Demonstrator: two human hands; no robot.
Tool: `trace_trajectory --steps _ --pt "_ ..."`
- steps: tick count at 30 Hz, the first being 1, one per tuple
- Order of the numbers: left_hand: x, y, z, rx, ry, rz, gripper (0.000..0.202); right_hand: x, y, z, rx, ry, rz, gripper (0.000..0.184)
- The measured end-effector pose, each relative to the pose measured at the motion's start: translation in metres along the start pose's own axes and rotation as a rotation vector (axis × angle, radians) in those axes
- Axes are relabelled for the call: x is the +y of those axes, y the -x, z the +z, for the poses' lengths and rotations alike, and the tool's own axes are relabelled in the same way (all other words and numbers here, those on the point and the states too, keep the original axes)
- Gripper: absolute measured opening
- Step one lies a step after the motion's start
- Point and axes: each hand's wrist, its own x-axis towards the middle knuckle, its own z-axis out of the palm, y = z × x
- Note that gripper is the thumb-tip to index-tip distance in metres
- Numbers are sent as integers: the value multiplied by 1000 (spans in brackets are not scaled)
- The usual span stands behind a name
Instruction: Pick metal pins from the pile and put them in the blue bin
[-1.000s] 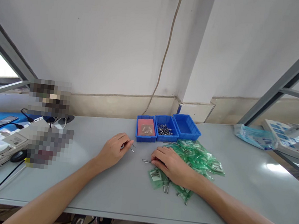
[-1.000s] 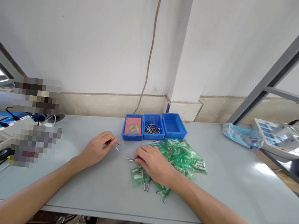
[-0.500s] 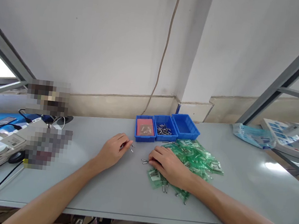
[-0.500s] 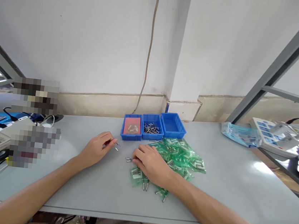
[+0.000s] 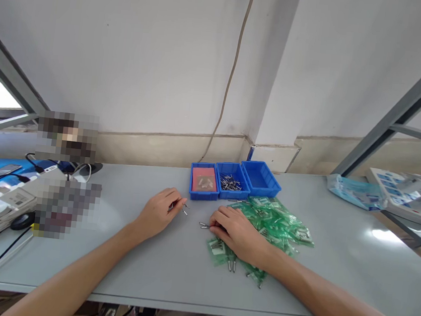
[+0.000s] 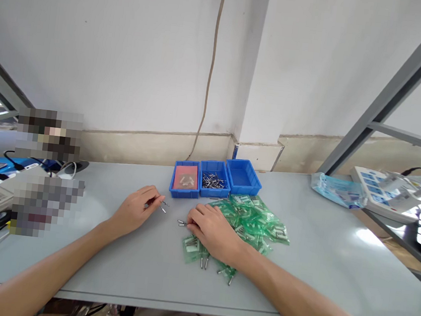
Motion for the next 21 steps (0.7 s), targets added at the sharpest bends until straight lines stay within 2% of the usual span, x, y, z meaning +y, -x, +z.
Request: trace_trajectory --steps 8,21 --pt "-1 0 0 -5 -2 3 36 0 1 1 15 -33 46 1" --pt "0 0 0 -7 6 -11 37 1 1 3 35 -14 53 9"
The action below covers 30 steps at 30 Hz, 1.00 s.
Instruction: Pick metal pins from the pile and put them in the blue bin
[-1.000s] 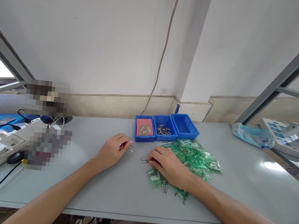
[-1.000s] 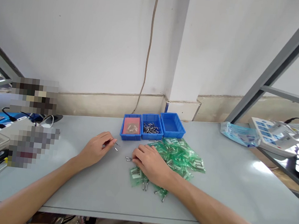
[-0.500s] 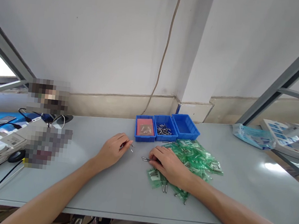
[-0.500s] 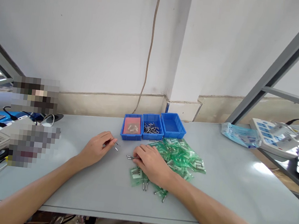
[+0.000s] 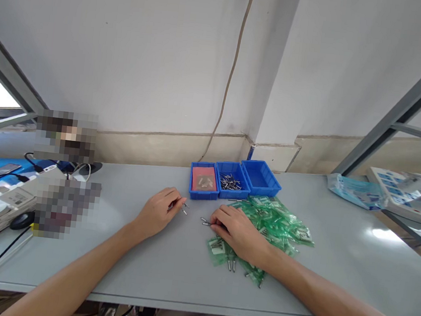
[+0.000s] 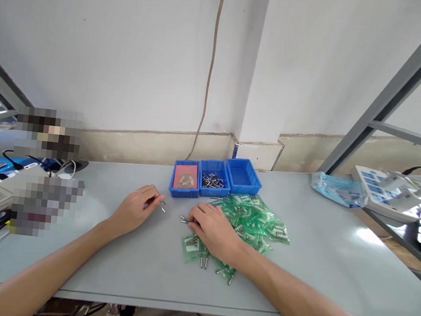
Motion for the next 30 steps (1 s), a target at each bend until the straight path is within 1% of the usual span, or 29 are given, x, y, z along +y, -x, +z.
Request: trace_trajectory --steps 6,11,16,21,30 --pt "0 0 -1 -2 7 6 35 3 0 3 4 62 -22 12" --pt "0 0 -1 -5 4 -2 36 2 1 3 -3 158 -53 14" --pt "0 0 0 -8 0 -2 36 2 1 3 7 207 -45 16" --pt "-1 0 0 -15 1 -1 35 6 2 7 38 184 -28 11" --pt "-1 0 0 -12 12 0 35 5 1 5 34 266 7 13"
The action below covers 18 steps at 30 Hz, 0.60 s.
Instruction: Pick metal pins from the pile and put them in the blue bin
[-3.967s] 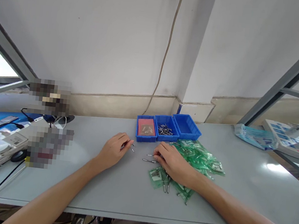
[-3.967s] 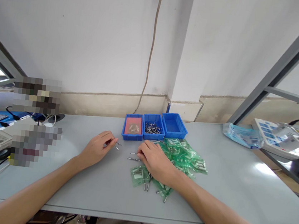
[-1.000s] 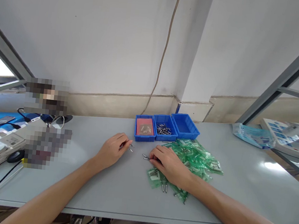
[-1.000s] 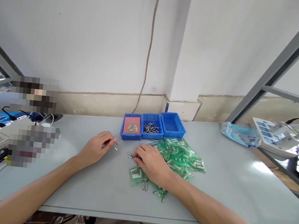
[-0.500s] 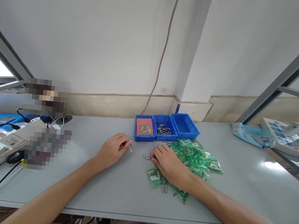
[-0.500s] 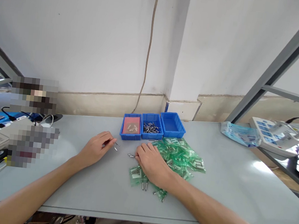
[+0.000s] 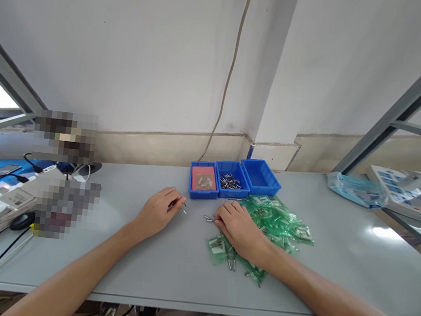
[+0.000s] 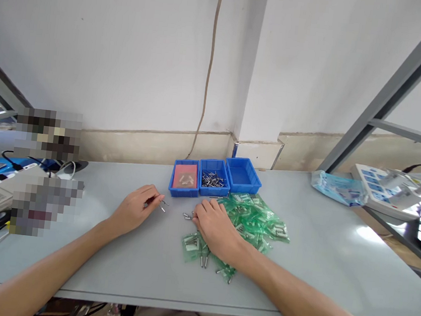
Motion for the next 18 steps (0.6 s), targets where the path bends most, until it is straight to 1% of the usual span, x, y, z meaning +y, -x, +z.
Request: trace_trajectory --steps 10,14,18 --pt "0 0 -1 2 -22 0 35 -2 -2 -3 -6 43 41 14" --pt "1 0 -1 3 -12 1 35 -2 -3 -3 -15 94 57 16" --pt "2 0 -1 -7 5 -10 34 -2 -4 -5 -30 80 98 13"
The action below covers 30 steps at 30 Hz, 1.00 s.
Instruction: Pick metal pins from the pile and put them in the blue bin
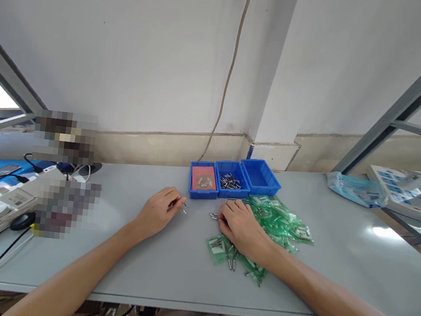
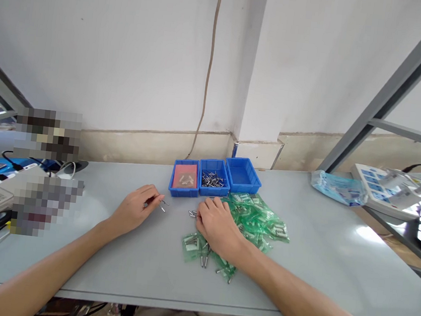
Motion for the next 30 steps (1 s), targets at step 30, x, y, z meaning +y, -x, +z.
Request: trace_trajectory --steps 30 --pt "0 0 0 -6 3 -7 35 8 0 9 80 269 -84 13"
